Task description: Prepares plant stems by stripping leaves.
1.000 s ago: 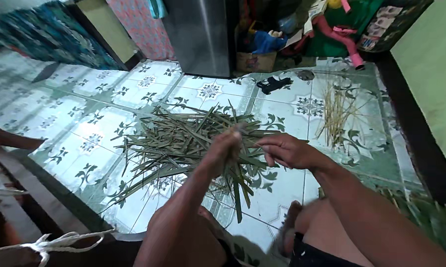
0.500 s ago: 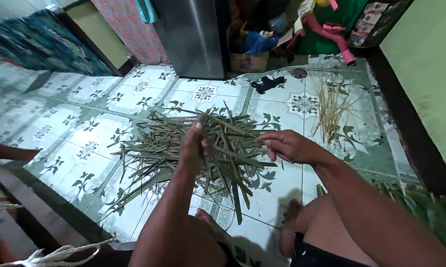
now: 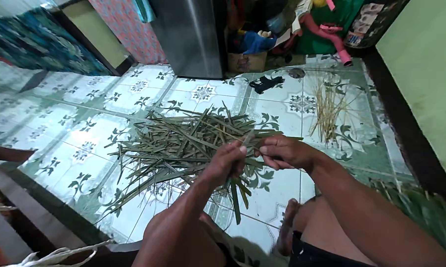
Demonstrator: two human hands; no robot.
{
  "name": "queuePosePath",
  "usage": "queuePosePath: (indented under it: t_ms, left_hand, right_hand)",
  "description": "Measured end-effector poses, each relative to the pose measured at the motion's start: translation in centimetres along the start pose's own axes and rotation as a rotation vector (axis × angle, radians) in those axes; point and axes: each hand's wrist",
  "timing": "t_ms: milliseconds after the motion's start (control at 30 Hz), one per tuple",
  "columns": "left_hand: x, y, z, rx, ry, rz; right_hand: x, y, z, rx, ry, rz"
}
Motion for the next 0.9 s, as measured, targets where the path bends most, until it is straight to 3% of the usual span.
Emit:
queuePosePath:
  t_ms: [167,333,433,533,633,733,900]
  left_hand:
    - [-3.5,-2.3,0.2,0.162,-0.108,-0.179]
    - [-1.0,-0.8,-0.1,-0.045,-0.035,-0.027]
    - [-4.5,-3.5,-0.3,0.177,-0.205,-0.108]
    - [-6.0,-3.8,-0.4,0.266,-0.306,-0.235]
    - [-2.5,-0.8,-0.2,0.123,-0.239,-0.141]
    - [1.8,1.5,0.3,-0.075,-0.045,0.065]
    - [0.2,1.0,1.1,-0.033,-0.098,0.036]
  right_hand:
    - [-0.4,0.0,-0.1,-0.019,0.029,-0.051]
    - [-0.2,0.5,0.1,-0.015,0.026,-0.143]
    - [-0.4,0.6,-0.5,-0.013,0.032,-0.190]
    - [-0.5,0.8,-0.5,0.042,-0.121,-0.287]
    - [-0.2,0.6,0.3,0.105,-0.247,-0.305]
    - [0.4,0.6,0.7,0.098,-0.245,-0.291]
    - [0.4,0.2,0.3,0.011,-0.168,-0.363]
Point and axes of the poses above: each hand's wrist, its own z-axis towards the middle knuckle, its own x-axis out of the palm, y = z × x, and after that the axes turned 1 degree about x, right-handed
